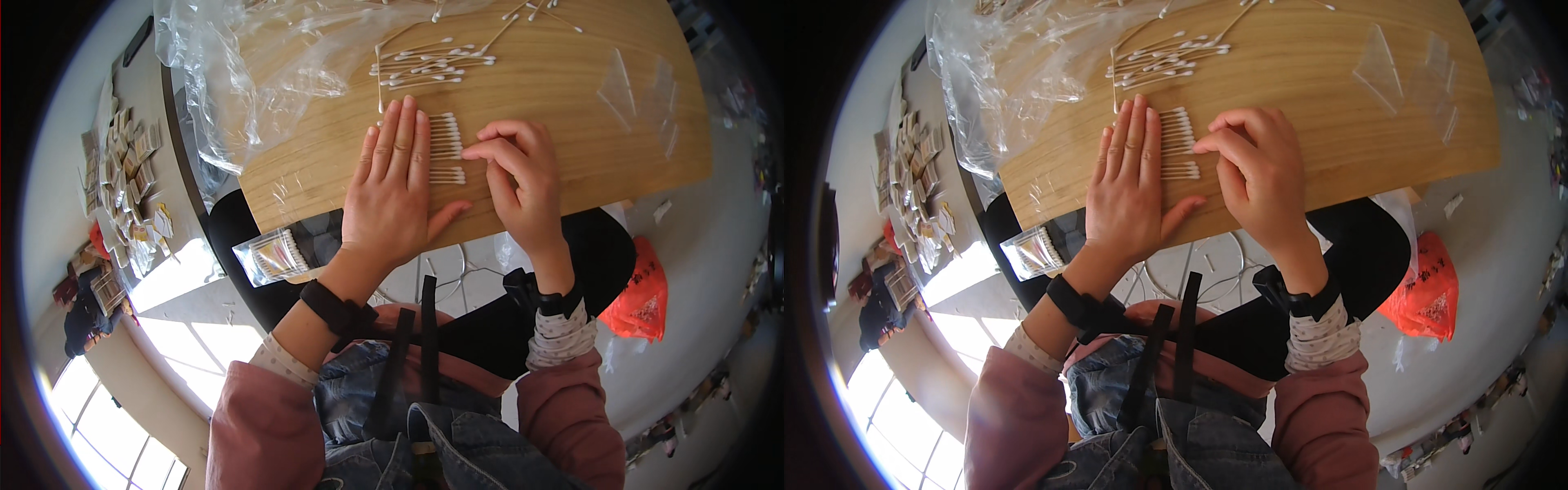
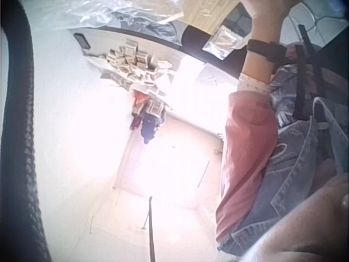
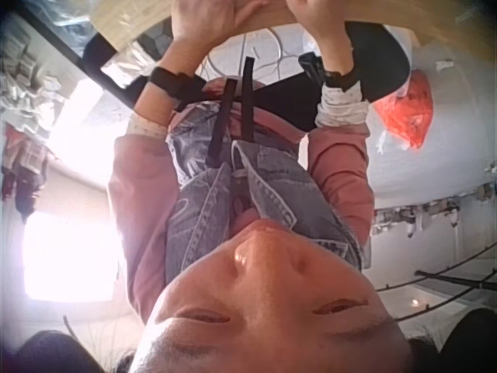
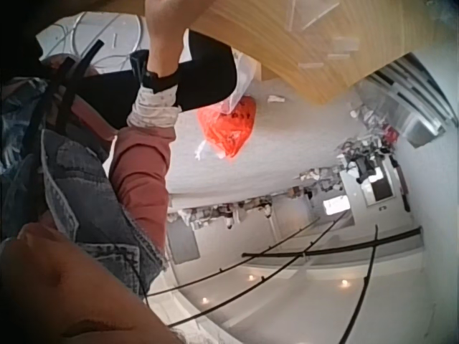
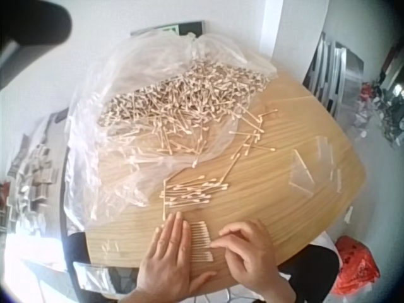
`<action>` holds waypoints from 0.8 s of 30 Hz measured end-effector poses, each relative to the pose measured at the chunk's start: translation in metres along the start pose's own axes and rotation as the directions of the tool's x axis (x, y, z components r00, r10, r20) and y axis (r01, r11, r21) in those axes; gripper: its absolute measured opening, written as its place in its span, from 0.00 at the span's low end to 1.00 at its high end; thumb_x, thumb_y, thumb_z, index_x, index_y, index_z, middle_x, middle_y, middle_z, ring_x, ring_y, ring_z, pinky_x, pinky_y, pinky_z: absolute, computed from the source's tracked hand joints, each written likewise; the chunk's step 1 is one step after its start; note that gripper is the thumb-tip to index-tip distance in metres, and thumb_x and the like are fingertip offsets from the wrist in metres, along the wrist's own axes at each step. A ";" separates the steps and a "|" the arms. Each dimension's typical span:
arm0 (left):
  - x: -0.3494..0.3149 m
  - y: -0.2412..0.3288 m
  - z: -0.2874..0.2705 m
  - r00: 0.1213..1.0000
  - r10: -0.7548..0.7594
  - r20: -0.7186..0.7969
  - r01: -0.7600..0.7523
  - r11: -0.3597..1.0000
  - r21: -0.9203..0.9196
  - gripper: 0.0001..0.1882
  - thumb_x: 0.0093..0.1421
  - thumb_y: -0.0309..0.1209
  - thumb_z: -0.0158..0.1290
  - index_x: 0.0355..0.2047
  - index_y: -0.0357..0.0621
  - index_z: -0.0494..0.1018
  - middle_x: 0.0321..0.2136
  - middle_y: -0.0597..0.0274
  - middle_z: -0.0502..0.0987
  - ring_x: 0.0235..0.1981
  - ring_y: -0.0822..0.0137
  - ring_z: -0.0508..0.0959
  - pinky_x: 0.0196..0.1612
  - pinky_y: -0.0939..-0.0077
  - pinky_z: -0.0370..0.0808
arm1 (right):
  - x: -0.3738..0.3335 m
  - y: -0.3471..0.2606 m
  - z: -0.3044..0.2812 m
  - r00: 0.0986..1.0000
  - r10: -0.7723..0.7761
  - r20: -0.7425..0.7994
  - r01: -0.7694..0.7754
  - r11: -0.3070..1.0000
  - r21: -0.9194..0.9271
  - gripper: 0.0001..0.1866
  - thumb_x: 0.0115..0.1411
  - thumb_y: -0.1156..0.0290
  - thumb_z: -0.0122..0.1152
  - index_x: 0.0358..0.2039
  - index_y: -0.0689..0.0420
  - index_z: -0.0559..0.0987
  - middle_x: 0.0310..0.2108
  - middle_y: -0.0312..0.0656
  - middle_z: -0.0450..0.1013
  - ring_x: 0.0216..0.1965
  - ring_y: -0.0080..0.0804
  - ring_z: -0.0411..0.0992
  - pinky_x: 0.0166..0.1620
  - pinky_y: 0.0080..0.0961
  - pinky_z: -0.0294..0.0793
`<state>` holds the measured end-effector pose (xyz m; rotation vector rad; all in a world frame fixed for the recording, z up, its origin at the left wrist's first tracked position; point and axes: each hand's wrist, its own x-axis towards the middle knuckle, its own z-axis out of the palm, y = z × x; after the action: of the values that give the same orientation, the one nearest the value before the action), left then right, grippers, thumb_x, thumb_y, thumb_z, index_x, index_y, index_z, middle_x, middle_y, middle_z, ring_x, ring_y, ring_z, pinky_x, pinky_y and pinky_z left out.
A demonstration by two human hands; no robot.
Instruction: Arranging and packaging cotton swabs into small boxes.
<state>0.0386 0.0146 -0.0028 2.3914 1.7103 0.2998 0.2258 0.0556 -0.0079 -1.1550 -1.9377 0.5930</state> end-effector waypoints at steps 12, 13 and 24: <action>-0.001 0.001 0.001 1.000 -0.002 -0.002 0.002 1.000 0.005 0.55 0.61 0.64 0.51 0.70 0.26 0.53 0.73 0.40 0.52 0.75 0.49 0.49 0.74 0.55 0.49 | 0.000 -0.001 -0.001 1.000 -0.012 0.016 0.013 0.999 -0.046 0.16 0.48 0.87 0.57 0.35 0.53 0.82 0.38 0.39 0.73 0.41 0.42 0.71 0.44 0.36 0.70; -0.001 0.001 0.001 1.000 -0.001 -0.003 0.001 1.000 0.004 0.55 0.61 0.64 0.50 0.70 0.26 0.52 0.73 0.40 0.51 0.75 0.49 0.49 0.74 0.55 0.49 | 0.001 -0.001 -0.001 1.000 -0.013 0.015 0.014 0.999 -0.046 0.16 0.48 0.87 0.57 0.35 0.53 0.82 0.38 0.39 0.73 0.41 0.42 0.71 0.44 0.36 0.70; -0.001 0.001 0.000 1.000 0.008 -0.027 -0.008 1.000 0.001 0.54 0.62 0.63 0.50 0.70 0.26 0.52 0.73 0.40 0.52 0.75 0.49 0.50 0.75 0.55 0.49 | 0.009 -0.001 0.004 0.999 0.040 -0.020 -0.040 0.999 -0.003 0.16 0.50 0.88 0.56 0.32 0.52 0.82 0.37 0.37 0.73 0.41 0.41 0.71 0.44 0.35 0.70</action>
<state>0.0389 0.0132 -0.0031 2.4062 1.7131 0.3334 0.2193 0.0632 -0.0064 -1.2002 -1.9037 0.5977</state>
